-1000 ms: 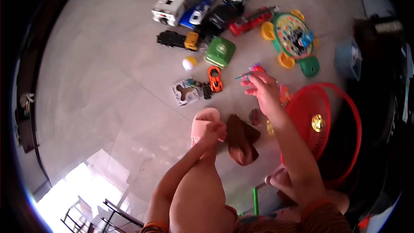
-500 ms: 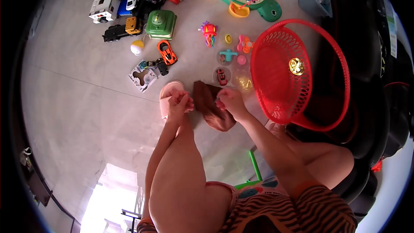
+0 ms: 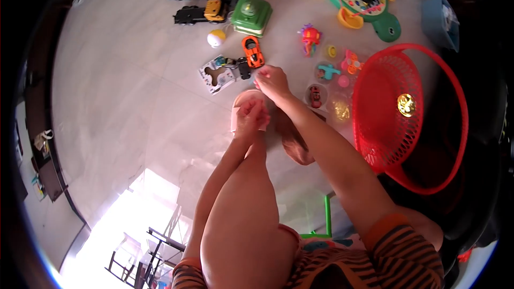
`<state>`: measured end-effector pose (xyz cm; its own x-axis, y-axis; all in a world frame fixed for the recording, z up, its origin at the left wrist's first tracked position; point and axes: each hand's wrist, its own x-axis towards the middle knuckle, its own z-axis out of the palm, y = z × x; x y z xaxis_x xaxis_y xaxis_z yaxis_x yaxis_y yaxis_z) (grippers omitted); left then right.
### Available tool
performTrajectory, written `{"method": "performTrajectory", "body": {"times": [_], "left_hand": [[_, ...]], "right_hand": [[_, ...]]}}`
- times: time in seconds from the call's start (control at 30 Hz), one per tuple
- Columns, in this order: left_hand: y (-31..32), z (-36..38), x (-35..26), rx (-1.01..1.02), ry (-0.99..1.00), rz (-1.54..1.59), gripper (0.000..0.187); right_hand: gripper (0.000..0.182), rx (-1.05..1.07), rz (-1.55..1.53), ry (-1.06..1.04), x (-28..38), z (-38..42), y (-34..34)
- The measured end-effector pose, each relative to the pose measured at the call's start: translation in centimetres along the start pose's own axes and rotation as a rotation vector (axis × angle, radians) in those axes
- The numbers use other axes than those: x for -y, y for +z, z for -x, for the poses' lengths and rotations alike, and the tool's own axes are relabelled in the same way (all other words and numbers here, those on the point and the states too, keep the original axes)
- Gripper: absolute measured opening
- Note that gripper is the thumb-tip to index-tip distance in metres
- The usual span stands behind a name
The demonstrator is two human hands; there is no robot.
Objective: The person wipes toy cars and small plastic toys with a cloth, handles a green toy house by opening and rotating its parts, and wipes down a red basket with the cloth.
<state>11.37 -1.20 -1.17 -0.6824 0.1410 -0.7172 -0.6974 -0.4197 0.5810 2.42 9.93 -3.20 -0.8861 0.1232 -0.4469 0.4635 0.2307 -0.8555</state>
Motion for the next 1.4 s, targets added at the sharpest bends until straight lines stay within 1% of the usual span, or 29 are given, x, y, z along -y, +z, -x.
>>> {"method": "performTrajectory", "body": {"times": [0.07,0.1,0.17,0.2,0.23,0.27,0.4,0.43,0.5,0.53,0.57,0.6,0.67,0.7,0.77,0.8,0.83,0.87,0.9,0.93,0.97,1.0,1.07,1.13,1.2,1.23,1.3,1.33,1.4], "left_hand": [[1.5,1.1,-1.6,-0.148,0.135,-0.041,0.020],[1.7,1.5,-1.9,-0.219,0.196,-0.062,0.022],[0.0,0.4,-1.0,-0.107,0.283,-0.281,0.020],[-0.8,-0.6,-0.3,-0.045,0.330,-0.390,0.020],[-1.0,-1.1,0.1,-0.051,0.472,-0.476,0.017],[-1.4,-1.3,0.4,-0.044,0.467,-0.490,0.016],[-0.8,-1.2,0.2,0.016,0.415,-0.541,0.012],[-0.7,-1.2,0.1,0.031,0.397,-0.556,0.011],[-0.6,-1.6,-0.2,-0.022,0.365,-0.495,0.009],[-0.5,-2.1,-0.2,-0.041,0.344,-0.465,0.008],[-0.7,-2.9,-0.2,-0.069,0.400,-0.484,0.008],[-0.2,-3.0,-0.9,-0.125,0.399,-0.489,0.008],[0.1,-3.7,-1.7,-0.123,0.369,-0.450,0.008],[0.5,-4.1,-1.8,-0.120,0.360,-0.458,0.008],[1.1,-4.8,-1.9,-0.121,0.343,-0.479,0.009],[1.2,-5.3,-1.8,-0.121,0.373,-0.592,0.010],[1.3,-6.0,-1.7,-0.122,0.405,-0.705,0.011],[1.6,-6.7,-1.8,-0.127,0.437,-0.816,0.012],[1.4,-7.9,-1.3,-0.166,0.538,-0.936,0.014],[1.9,-8.2,-1.4,-0.163,0.575,-1.018,0.014],[2.5,-8.5,-1.5,-0.158,0.613,-1.098,0.014],[3.1,-8.8,-1.6,-0.154,0.653,-1.174,0.014],[3.7,-9.3,-1.2,-0.194,0.619,-1.221,0.013],[4.3,-9.0,-1.0,-0.202,0.604,-1.260,0.013],[4.0,-9.8,-0.5,-0.201,0.639,-1.269,0.014],[4.1,-9.8,-0.8,-0.201,0.608,-1.301,0.015],[4.5,-9.7,-1.3,-0.231,0.557,-1.396,0.017],[4.7,-9.8,-1.5,-0.260,0.539,-1.458,0.018],[5.4,-9.4,-1.9,-0.311,0.515,-1.546,0.021]], "right_hand": [[0.015,0.050,0.137,-0.027,-0.7,1.7,-0.7],[0.015,0.080,0.135,-0.066,-1.2,2.6,-0.9],[0.015,0.133,0.136,-0.144,-1.9,4.3,-1.6],[0.015,0.144,0.070,-0.125,-2.2,4.9,-1.7],[0.014,0.154,0.004,-0.109,-2.4,5.3,-1.7],[0.014,0.159,-0.063,-0.091,-2.6,5.6,-1.8],[0.016,0.127,0.012,-0.124,-3.6,6.1,-2.8],[0.019,0.095,0.051,-0.141,-2.4,6.7,-3.4],[0.026,0.023,0.128,-0.163,-0.3,8.8,-5.3],[0.033,-0.025,0.296,-0.276,-0.1,10.1,-6.2],[0.041,-0.073,0.469,-0.384,-0.1,11.5,-7.1],[0.049,-0.119,0.647,-0.490,-0.2,13.0,-8.0],[0.070,-0.072,0.790,-0.454,-1.7,16.0,-8.9],[0.080,-0.073,0.902,-0.481,-3.0,16.8,-9.2],[0.080,-0.020,0.854,-0.449,-7.2,17.3,-9.4],[0.081,0.008,0.827,-0.432,-7.7,17.5,-9.7],[0.076,0.026,0.745,-0.439,-8.2,17.5,-10.0],[0.073,0.068,0.700,-0.396,-8.5,17.7,-10.4],[0.071,0.109,0.656,-0.356,-7.6,18.0,-11.0],[0.068,0.149,0.612,-0.315,-6.6,18.3,-11.6],[0.064,0.120,0.538,-0.401,-5.8,18.7,-12.3],[0.063,0.152,0.528,-0.402,-5.0,19.3,-13.1],[0.062,0.220,0.512,-0.408,-3.4,20.1,-15.1],[0.059,0.170,0.453,-0.437,-0.5,20.7,-17.7],[0.058,0.131,0.410,-0.434,2.3,20.9,-20.4],[0.059,0.099,0.263,-0.251,3.4,21.3,-21.6],[0.064,0.073,0.304,-0.207,7.3,21.8,-25.3],[0.068,0.076,0.494,-0.343,10.0,21.9,-27.8],[0.073,-0.055,0.507,-0.373,13.1,23.9,-32.3]]}}
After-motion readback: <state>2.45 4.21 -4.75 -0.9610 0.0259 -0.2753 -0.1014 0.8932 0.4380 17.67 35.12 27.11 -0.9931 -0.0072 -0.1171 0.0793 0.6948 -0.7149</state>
